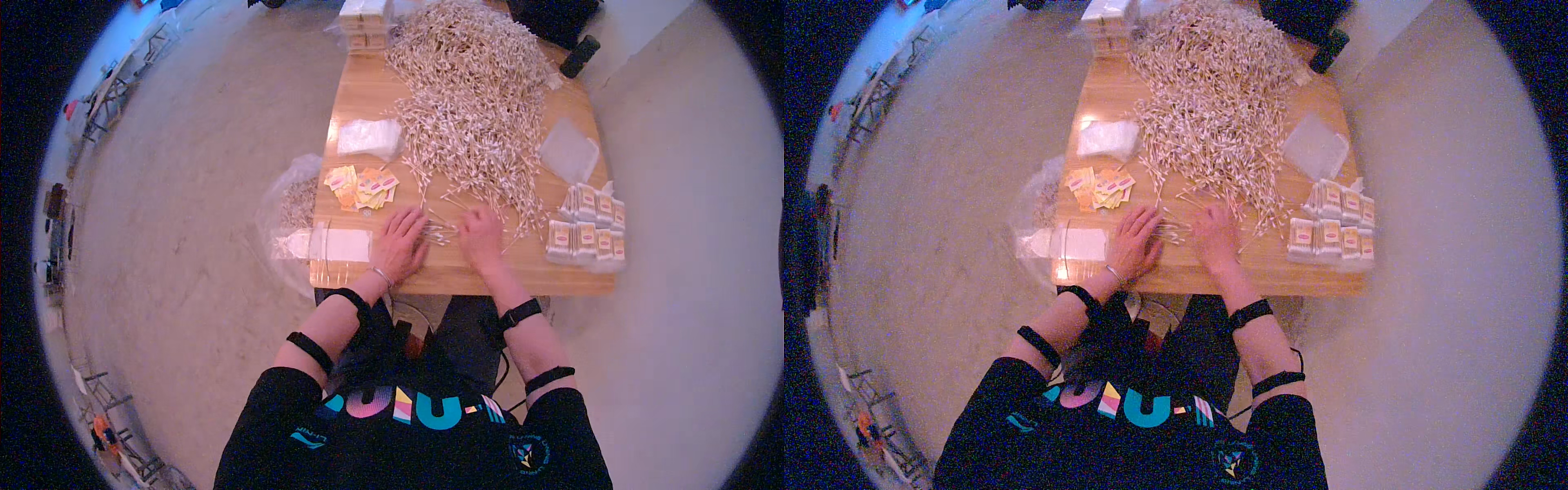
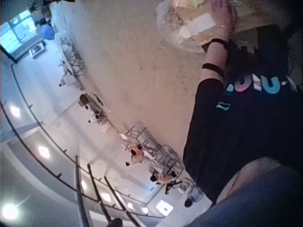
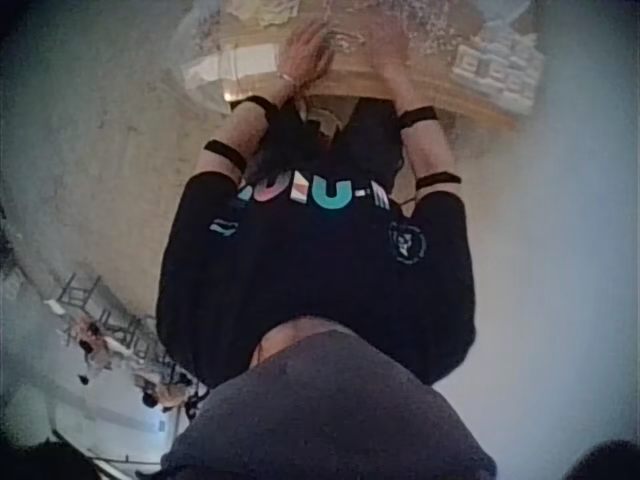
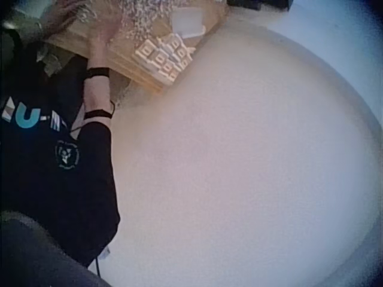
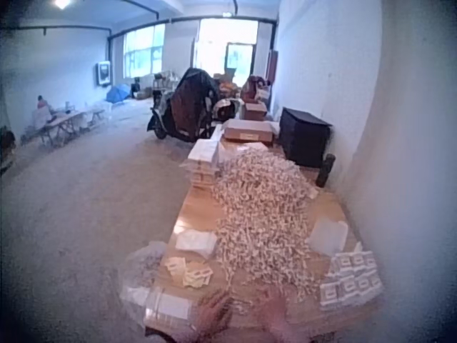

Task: Packing small items into plastic bags and inserting paper labels.

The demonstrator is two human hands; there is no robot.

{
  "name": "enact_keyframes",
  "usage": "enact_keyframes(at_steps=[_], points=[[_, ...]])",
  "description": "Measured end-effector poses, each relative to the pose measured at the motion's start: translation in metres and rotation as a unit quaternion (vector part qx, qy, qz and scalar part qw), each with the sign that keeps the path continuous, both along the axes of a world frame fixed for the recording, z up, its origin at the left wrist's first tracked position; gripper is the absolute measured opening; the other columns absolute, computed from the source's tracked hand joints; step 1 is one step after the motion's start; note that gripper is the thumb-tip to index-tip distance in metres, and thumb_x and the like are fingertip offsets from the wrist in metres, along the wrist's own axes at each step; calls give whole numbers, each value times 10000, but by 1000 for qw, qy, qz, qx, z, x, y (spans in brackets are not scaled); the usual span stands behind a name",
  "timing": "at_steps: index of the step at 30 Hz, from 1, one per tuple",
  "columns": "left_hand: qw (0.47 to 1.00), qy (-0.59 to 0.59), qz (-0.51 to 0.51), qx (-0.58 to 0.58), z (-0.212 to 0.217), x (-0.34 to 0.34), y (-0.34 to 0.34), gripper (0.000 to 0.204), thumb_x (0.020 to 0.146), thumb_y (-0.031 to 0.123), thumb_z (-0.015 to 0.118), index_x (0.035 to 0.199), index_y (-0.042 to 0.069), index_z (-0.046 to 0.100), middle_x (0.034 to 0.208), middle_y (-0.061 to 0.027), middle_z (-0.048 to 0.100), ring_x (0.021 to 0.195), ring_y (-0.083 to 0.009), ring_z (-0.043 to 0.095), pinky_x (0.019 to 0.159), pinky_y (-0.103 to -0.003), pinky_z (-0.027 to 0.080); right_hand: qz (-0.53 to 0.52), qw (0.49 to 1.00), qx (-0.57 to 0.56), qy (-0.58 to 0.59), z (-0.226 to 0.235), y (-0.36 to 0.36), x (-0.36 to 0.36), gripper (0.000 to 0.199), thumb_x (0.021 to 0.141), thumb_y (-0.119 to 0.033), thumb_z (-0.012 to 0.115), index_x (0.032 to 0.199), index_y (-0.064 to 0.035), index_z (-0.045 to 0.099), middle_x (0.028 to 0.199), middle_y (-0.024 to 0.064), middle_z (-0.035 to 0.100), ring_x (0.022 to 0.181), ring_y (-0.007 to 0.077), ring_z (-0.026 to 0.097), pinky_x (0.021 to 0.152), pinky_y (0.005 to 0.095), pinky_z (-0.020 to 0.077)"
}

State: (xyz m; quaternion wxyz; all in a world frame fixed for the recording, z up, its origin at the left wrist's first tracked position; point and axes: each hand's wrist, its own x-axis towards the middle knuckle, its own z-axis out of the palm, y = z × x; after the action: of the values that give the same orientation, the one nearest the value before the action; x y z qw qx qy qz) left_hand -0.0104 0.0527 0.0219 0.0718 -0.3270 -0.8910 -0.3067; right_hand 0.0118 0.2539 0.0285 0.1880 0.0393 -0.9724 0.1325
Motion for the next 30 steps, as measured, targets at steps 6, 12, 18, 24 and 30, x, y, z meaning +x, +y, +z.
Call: enact_keyframes(at_steps=[6, 12, 18, 24, 30], points=[[998, 8, 4, 65, -20, -5, -5, 326, 749, 66, 574, 1073, 44, 546, 1154, -118, 532, 1135, -281, 462, 1018, -436, 311, -88, 988, -98, -87, -6, -20, -9, 99, 739, -152, 624, 799, -74, 632, 819, 92, 563, 833, 285, 541, 719, 406, 430], [996, 1, -17, 92, -25, -8, -5, 295, 744, 13, 566, 1037, 44, 554, 1122, -124, 543, 1099, -290, 483, 1008, -434, 328, -102, 991, -80, -28, -14, 5, -21, 85, 734, -161, 633, 783, -92, 642, 795, 97, 578, 831, 288, 545, 743, 409, 431], [996, 4, 17, 89, -10, -4, -1, 388, 743, 29, 578, 1125, 40, 515, 1165, -128, 514, 1123, -314, 458, 999, -411, 343, -14, 998, -48, -49, -16, -15, -26, 89, 732, -165, 624, 781, -93, 640, 785, 100, 576, 831, 294, 545, 747, 401, 428], [997, -2, 13, 72, -5, -5, 3, 362, 747, 39, 583, 1104, 34, 523, 1150, -130, 520, 1115, -316, 460, 985, -399, 361, -81, 983, -138, -89, -31, -15, -26, 92, 733, -147, 619, 810, -100, 637, 797, 110, 577, 847, 299, 534, 740, 399, 424], [995, 9, 9, 94, -19, -5, -6, 273, 762, 42, 586, 1033, 34, 558, 1075, -112, 567, 1059, -288, 500, 974, -394, 372, -102, 994, -33, 28, 8, 17, -15, 153, 712, -139, 637, 861, -106, 632, 844, 104, 560, 834, 297, 519, 753, 401, 425]])
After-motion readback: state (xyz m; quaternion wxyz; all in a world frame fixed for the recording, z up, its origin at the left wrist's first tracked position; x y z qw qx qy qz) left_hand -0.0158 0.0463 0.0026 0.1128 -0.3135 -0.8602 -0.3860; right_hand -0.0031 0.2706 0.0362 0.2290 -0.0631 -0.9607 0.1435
